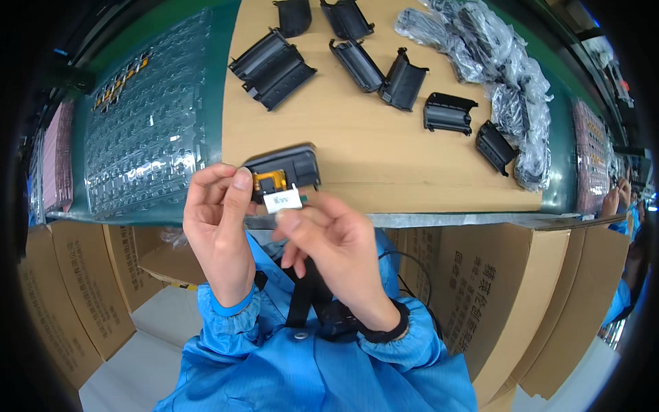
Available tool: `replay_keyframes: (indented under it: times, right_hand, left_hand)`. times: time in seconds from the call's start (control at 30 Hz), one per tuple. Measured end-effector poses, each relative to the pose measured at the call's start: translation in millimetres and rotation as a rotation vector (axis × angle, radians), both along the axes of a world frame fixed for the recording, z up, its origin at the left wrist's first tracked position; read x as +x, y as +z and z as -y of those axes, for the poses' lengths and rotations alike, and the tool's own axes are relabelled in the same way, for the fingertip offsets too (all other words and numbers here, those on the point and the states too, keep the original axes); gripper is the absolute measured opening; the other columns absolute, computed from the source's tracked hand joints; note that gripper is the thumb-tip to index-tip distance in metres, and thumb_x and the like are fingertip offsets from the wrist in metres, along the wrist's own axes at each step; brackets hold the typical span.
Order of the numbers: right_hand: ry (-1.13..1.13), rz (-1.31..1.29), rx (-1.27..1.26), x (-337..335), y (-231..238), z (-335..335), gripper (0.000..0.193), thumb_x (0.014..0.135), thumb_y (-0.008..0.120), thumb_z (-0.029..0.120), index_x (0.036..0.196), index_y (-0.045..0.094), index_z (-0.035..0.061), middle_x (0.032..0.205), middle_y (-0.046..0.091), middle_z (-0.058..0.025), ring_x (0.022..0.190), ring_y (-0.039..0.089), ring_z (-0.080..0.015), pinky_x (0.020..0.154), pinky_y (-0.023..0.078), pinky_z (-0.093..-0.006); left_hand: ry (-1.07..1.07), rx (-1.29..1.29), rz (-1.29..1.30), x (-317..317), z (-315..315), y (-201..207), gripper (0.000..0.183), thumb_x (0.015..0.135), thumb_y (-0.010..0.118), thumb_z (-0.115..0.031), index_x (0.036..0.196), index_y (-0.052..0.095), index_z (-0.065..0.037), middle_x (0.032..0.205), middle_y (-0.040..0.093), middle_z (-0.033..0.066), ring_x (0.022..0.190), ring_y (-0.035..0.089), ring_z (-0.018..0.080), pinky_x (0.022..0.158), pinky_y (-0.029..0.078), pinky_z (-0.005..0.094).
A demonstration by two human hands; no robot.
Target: Manually assemble internal electronic parts into a small plastic housing component.
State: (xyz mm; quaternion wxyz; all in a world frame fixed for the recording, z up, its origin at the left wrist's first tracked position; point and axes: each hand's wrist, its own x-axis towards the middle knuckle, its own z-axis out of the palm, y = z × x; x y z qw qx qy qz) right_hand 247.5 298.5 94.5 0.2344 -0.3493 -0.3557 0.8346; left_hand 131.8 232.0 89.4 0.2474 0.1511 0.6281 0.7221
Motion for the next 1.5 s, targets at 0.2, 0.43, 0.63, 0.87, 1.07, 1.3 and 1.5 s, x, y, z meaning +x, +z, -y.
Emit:
replay_keyframes:
  times: [0.2,0.43,0.63,0.87,1.07,1.3,1.5]
  right_hand:
    - [-0.105,0.107,0.021,-13,-11,13,0.024,0.098,0.062,0.017,0.092,0.064,-0.0066,0.071,0.066,-0.0098,0.05,0.061,-0.0119,0.04,0.043,-0.0218]
    - [-0.09,0.129,0.052,-13,-12,13,0.024,0.099,0.061,0.017,0.092,0.063,-0.0063,0.069,0.065,-0.0081,0.05,0.061,-0.0107,0.04,0.043,-0.0213]
    - [-0.111,0.104,0.074,-14,-13,14,0.023,0.099,0.061,0.016,0.091,0.062,-0.0058,0.068,0.063,-0.0068,0.05,0.06,-0.0098,0.04,0.043,-0.0208]
    - [-0.13,0.13,0.061,-13,-11,15,0.023,0.098,0.062,0.016,0.095,0.064,-0.0064,0.068,0.064,-0.0065,0.05,0.06,-0.0089,0.04,0.043,-0.0205]
    - [-0.148,0.209,0.101,-18,-6,13,0.022,0.098,0.062,0.015,0.097,0.064,-0.0067,0.067,0.064,-0.0071,0.048,0.059,-0.0094,0.039,0.043,-0.021]
    - [-0.174,0.28,0.392,-20,-15,20,0.012,0.095,0.062,0.006,0.096,0.064,-0.0061,0.065,0.066,-0.0069,0.05,0.06,-0.0074,0.043,0.043,-0.022]
    - [-0.209,0.309,0.475,-21,-16,19,0.01,0.093,0.064,0.003,0.091,0.065,-0.006,0.064,0.066,-0.0078,0.052,0.061,-0.007,0.045,0.045,-0.0232]
  left_hand:
    - [-0.004,-0.347,-0.503,-3,-3,-10,0.016,0.087,0.073,-0.008,0.1,0.068,-0.002,0.088,0.063,0.0083,0.078,0.059,0.0172,0.068,0.047,0.03]
    - [-0.133,-0.379,-0.786,-10,5,-9,0.014,0.085,0.072,-0.004,0.098,0.07,-0.001,0.084,0.058,0.0059,0.072,0.058,0.0145,0.065,0.046,0.0279]
    - [-0.236,-0.271,-0.865,-19,11,-13,0.014,0.082,0.073,0.002,0.095,0.07,0.001,0.088,0.063,0.0096,0.076,0.062,0.0172,0.066,0.049,0.0276]
    - [-0.23,-0.307,-1.04,-17,11,-11,0.007,0.083,0.07,0.004,0.088,0.067,0.002,0.088,0.064,0.011,0.079,0.064,0.0195,0.07,0.051,0.0289]
    - [-0.163,-0.156,-0.787,-16,9,-5,0.013,0.079,0.067,0.011,0.087,0.064,0.002,0.084,0.066,0.0114,0.078,0.063,0.0226,0.069,0.05,0.0319]
    - [-0.384,-0.248,-1.135,-26,-9,9,0.024,0.073,0.071,0.01,0.095,0.07,0.001,0.084,0.064,0.0104,0.076,0.06,0.0276,0.065,0.048,0.0355]
    - [-0.428,-0.236,-1.225,-27,-11,10,0.021,0.071,0.072,0.009,0.091,0.07,0.0,0.084,0.064,0.0098,0.075,0.06,0.0274,0.064,0.048,0.0353]
